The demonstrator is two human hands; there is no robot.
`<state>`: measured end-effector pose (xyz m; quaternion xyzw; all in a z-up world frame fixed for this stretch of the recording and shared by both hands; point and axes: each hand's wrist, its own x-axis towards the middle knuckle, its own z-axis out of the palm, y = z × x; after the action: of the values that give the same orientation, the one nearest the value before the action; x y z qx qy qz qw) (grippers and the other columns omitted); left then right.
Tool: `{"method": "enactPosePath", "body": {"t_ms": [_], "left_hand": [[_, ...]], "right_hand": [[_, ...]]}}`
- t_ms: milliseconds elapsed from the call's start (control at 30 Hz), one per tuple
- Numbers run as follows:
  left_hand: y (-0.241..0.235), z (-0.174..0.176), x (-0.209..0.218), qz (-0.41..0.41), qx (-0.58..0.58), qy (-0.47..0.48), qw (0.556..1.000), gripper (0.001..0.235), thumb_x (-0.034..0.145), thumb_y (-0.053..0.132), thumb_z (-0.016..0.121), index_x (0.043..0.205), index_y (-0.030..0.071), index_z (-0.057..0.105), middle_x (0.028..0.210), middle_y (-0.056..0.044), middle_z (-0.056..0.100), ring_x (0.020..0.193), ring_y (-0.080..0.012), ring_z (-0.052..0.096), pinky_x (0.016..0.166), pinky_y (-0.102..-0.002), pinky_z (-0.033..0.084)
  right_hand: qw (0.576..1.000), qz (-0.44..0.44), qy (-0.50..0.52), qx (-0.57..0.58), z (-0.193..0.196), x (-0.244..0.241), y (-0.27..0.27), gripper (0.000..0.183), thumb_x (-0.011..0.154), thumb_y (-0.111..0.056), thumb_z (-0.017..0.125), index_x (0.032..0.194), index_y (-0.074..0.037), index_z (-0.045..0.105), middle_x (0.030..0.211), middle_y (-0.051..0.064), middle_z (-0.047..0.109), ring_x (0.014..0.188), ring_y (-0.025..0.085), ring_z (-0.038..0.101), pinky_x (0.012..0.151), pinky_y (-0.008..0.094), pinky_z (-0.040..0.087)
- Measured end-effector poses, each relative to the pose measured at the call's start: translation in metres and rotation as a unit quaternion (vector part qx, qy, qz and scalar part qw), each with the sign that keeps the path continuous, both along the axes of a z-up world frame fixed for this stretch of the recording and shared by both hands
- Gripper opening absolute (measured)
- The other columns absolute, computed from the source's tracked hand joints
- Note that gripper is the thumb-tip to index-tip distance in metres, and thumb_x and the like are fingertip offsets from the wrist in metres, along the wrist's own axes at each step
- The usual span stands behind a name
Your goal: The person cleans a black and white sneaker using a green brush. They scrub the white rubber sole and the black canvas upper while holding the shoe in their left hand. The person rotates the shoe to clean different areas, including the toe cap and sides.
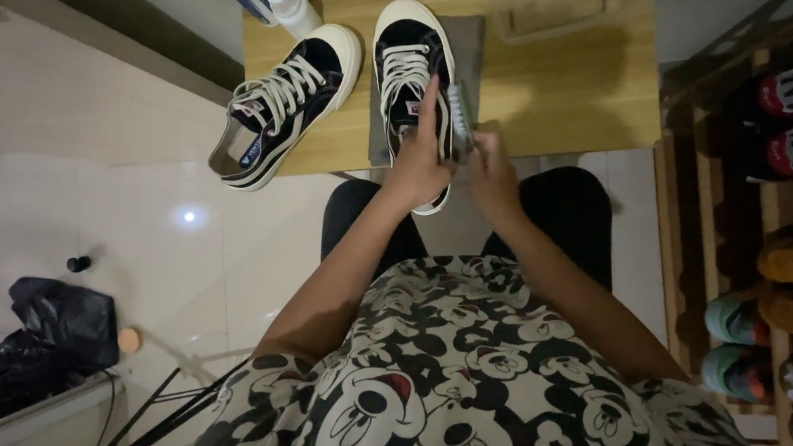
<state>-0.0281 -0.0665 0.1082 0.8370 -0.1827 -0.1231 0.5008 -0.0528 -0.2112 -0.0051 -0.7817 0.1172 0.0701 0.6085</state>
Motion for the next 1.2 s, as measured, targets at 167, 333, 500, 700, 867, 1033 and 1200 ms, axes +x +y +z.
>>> {"method": "enactPosePath", "body": {"t_ms": [167,333,500,700,867,1033,1200], "left_hand": [[0.005,-0.004,-0.002,0.043,-0.028,-0.046,0.998,0.101,0.085,-0.014,0.058,0.166,0.016,0.004,0.147,-0.050,0.036,0.092,-0.0587,0.066,0.073,-0.055,0.053],[0.011,-0.010,-0.013,0.061,0.054,-0.076,0.994,0.091,0.091,-0.006,0.059,0.165,0.014,0.009,0.142,-0.047,0.046,0.092,-0.0563,0.069,0.067,-0.053,0.056],[0.016,-0.018,-0.021,0.045,0.112,-0.079,0.989,0.090,0.092,0.000,0.061,0.165,0.012,0.010,0.142,-0.045,0.046,0.101,-0.0561,0.068,0.072,-0.058,0.054],[0.018,-0.019,-0.033,-0.022,0.164,-0.126,0.978,0.093,0.090,0.002,0.068,0.165,0.018,0.017,0.153,-0.039,0.039,0.126,-0.0519,0.058,0.092,-0.058,0.052],[0.023,-0.029,-0.027,-0.046,0.143,-0.135,0.979,0.094,0.089,-0.008,0.064,0.166,0.023,0.019,0.159,-0.037,0.030,0.137,-0.0483,0.050,0.101,-0.057,0.049],[0.031,-0.016,-0.026,-0.033,0.116,-0.129,0.984,0.096,0.086,-0.012,0.063,0.166,0.018,0.019,0.162,-0.036,0.026,0.139,-0.0489,0.048,0.105,-0.057,0.048],[0.041,-0.012,-0.026,-0.033,0.111,-0.113,0.987,0.098,0.086,-0.012,0.062,0.167,0.015,0.012,0.161,-0.035,0.031,0.133,-0.0520,0.051,0.106,-0.058,0.045]], "right_hand": [[1.000,-0.001,-0.024,0.011,0.002,0.001,-0.004,0.020,0.106,-0.018,0.040,0.119,-0.010,0.053,0.091,0.019,0.059,0.083,0.035,0.063,0.070,0.046,0.049],[1.000,0.014,-0.015,0.007,-0.024,0.007,-0.009,0.017,0.108,-0.015,0.040,0.116,-0.013,0.054,0.087,0.014,0.062,0.076,0.030,0.065,0.065,0.041,0.050],[1.000,0.004,-0.017,0.012,0.001,0.005,-0.003,0.017,0.108,-0.018,0.039,0.116,-0.010,0.051,0.094,0.015,0.061,0.081,0.027,0.064,0.068,0.041,0.051],[1.000,0.006,-0.019,0.001,0.002,0.006,-0.010,0.019,0.109,-0.022,0.038,0.120,-0.011,0.051,0.097,0.017,0.062,0.091,0.031,0.066,0.075,0.044,0.052],[1.000,0.002,-0.003,-0.017,-0.013,0.009,-0.006,0.022,0.111,-0.022,0.036,0.119,-0.012,0.054,0.104,0.018,0.064,0.095,0.029,0.064,0.080,0.041,0.052],[1.000,0.026,0.010,-0.014,-0.004,0.008,-0.005,0.030,0.111,-0.027,0.037,0.133,-0.012,0.049,0.119,0.020,0.062,0.113,0.035,0.061,0.092,0.050,0.049],[0.996,0.029,-0.079,0.014,0.000,0.008,-0.006,0.022,0.110,-0.014,0.043,0.128,-0.003,0.052,0.111,0.023,0.060,0.111,0.040,0.061,0.092,0.052,0.048]]}}
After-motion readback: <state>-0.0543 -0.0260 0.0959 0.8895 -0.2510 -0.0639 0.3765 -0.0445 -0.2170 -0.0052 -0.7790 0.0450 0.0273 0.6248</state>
